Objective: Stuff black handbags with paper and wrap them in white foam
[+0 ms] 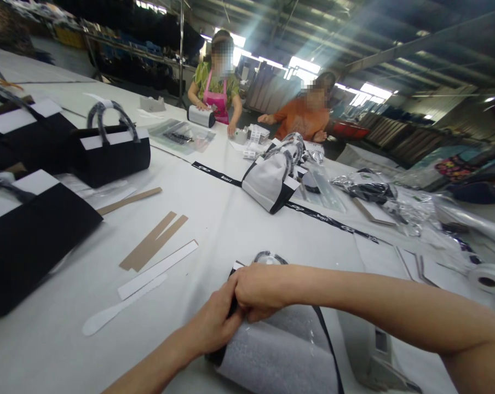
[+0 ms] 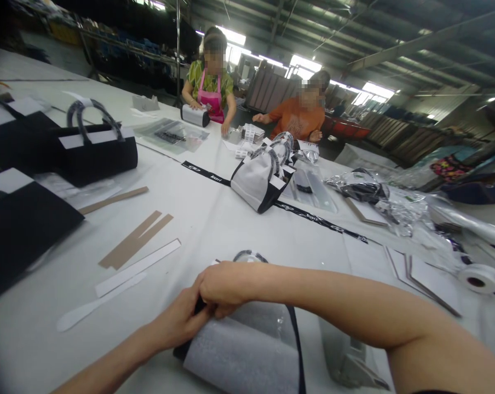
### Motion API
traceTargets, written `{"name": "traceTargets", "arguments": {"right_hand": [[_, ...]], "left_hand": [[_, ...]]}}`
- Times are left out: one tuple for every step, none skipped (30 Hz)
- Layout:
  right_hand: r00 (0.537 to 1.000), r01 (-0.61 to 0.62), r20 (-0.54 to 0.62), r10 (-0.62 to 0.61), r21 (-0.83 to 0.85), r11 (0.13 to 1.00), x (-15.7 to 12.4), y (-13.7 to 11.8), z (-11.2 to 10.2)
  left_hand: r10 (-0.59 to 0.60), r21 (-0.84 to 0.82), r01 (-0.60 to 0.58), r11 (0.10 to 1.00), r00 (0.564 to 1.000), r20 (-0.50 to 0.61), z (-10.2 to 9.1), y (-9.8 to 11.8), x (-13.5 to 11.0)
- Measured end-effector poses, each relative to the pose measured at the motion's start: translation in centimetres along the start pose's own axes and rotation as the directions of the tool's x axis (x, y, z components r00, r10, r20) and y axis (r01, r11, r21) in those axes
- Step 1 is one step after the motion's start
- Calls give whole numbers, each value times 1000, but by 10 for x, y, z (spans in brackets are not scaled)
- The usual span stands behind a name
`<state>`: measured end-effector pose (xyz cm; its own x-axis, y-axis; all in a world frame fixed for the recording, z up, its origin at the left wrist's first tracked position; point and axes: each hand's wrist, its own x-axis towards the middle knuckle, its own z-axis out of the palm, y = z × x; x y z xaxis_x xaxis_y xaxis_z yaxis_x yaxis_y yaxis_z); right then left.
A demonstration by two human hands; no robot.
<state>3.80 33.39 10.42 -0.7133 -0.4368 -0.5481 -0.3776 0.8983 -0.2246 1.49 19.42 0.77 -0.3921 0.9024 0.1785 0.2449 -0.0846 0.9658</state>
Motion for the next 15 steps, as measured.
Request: {"name": "traceTargets", "arguments": {"right_hand": [[999, 13, 44, -11, -49, 999, 0, 0, 0], [997, 24, 81, -16, -103, 994, 1, 0, -1], [994, 38, 104, -22, -151, 988, 2, 0, -3], [993, 44, 113, -24, -177, 983, 2, 0, -5], [992, 50, 120, -27, -198, 979, 3, 0, -8], [991, 63, 131, -35, -210, 976, 3, 0, -10], [989, 75, 144, -45, -212, 974, 4, 1, -11], [986, 88, 158, -56, -205, 975, 4, 1, -13], [983, 98, 169, -66, -193, 976, 5, 2, -13], [981, 107, 178, -75, -177, 978, 4, 4, -14], [979, 115, 184, -85, -157, 981, 4, 6, -14], [978, 119, 185, -93, -136, 984, 3, 9, -13], [978, 123, 182, -102, -110, 986, 2, 12, -12], [978, 130, 173, -116, -73, 989, 1, 15, -11], [978, 137, 159, -131, -27, 990, 0, 19, -9]], "left_hand": [[3, 5, -3, 1000, 1000, -9, 1, -3, -1], [-1, 2, 1, 1000, 1000, -15, 1, -4, -2], [-19, -11, 19, 1000, 1000, -17, 1, -4, -3], [-53, -32, 53, 998, 999, -7, 1, -3, -4], [-97, -53, 97, 994, 995, 7, 1, 0, -6], [-139, -64, 140, 988, 990, 20, 1, 2, -7], [-170, -61, 171, 983, 985, 25, 2, 5, -9], [-186, -44, 186, 982, 982, 20, 3, 7, -11], [-188, -18, 188, 982, 982, 0, 5, 9, -13], [-184, 12, 185, 983, 983, -23, 8, 9, -15], [-185, 36, 187, 982, 982, -40, 10, 9, -17], [-194, 51, 197, 979, 980, -46, 12, 9, -18], [-207, 60, 209, 976, 977, -46, 14, 8, -19], [-216, 66, 218, 974, 976, -39, 15, 8, -19], [-218, 73, 220, 973, 975, -33, 16, 8, -19]]}}
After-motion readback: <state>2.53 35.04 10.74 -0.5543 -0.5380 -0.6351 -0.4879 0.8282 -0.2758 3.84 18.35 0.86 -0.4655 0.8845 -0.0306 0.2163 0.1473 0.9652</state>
